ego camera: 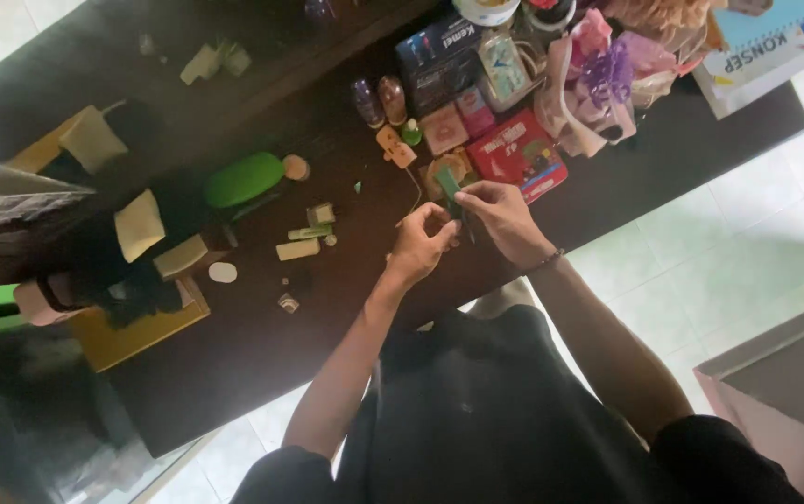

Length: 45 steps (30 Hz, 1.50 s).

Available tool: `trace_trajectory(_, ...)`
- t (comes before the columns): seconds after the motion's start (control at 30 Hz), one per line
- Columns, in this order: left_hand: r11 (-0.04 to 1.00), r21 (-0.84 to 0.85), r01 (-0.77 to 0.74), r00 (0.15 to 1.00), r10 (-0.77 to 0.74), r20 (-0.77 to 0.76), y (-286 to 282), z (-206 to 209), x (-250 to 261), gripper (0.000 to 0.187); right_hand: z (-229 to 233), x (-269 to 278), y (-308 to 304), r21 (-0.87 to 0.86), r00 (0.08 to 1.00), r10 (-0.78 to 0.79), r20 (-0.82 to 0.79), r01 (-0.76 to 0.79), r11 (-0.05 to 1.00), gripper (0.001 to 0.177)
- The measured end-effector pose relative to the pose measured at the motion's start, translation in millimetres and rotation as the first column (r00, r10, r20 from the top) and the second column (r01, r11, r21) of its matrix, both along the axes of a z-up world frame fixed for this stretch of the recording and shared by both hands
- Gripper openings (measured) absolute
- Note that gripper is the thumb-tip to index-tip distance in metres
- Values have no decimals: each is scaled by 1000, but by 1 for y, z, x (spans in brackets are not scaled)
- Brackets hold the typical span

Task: Organizing various items on a desk or vanity surface.

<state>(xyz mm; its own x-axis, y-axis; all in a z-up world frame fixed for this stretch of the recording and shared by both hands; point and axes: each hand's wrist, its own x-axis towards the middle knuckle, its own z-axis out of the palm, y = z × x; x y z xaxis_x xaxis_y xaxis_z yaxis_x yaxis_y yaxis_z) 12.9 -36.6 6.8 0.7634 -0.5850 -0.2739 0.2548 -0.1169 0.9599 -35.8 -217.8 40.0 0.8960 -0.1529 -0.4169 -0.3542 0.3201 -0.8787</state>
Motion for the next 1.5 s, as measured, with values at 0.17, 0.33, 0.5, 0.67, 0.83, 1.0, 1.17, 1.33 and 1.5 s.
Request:
trace_trajectory(0.17, 990, 7, -143, 982, 141, 124, -41, 6, 21, 14, 15, 29, -62, -401, 991, 132, 1, -120, 908, 23)
trace_trajectory(0.33, 950, 110, -293, 956, 292, 22, -103, 70, 59, 12, 67, 61, -157, -702, 955, 276, 113, -120, 702, 21)
trace_trajectory(0.5, 936, -63, -345, 896, 349, 276, -163, 58, 102, 13, 92, 111, -235, -780, 941, 336, -35, -236, 580, 19)
trace_trajectory(0.67, 910, -40, -412, 889, 412, 199, -212, 56, 123, 15, 111, 127, -254, -761, 912, 407, 44, -233, 606, 24)
trace_trajectory(0.83, 884, -96, -458, 881, 466, 86, -239, 17, 142, 20, 105, 131, -261, -860, 851, 492, 183, -104, 499, 27)
trace_trajectory(1.0, 769, 111, -630, 724, 529, 442, -245, -2, 143, 23, 102, 126, -265, -853, 885, 443, 145, -115, 509, 25)
trace_trajectory(1.17, 761, 175, -625, 736, 499, 458, -259, -2, 144, 28, 96, 133, -256, -898, 840, 486, 242, 4, 440, 29)
trace_trajectory(1.33, 751, 121, -650, 676, 498, 543, -273, -32, 145, 33, 97, 135, -249, -925, 764, 573, 298, 84, 370, 27)
trace_trajectory(1.5, 757, 442, -482, 817, 206, 539, -270, 40, 136, 31, 115, 133, -250, -921, 791, 570, 221, -24, 390, 24)
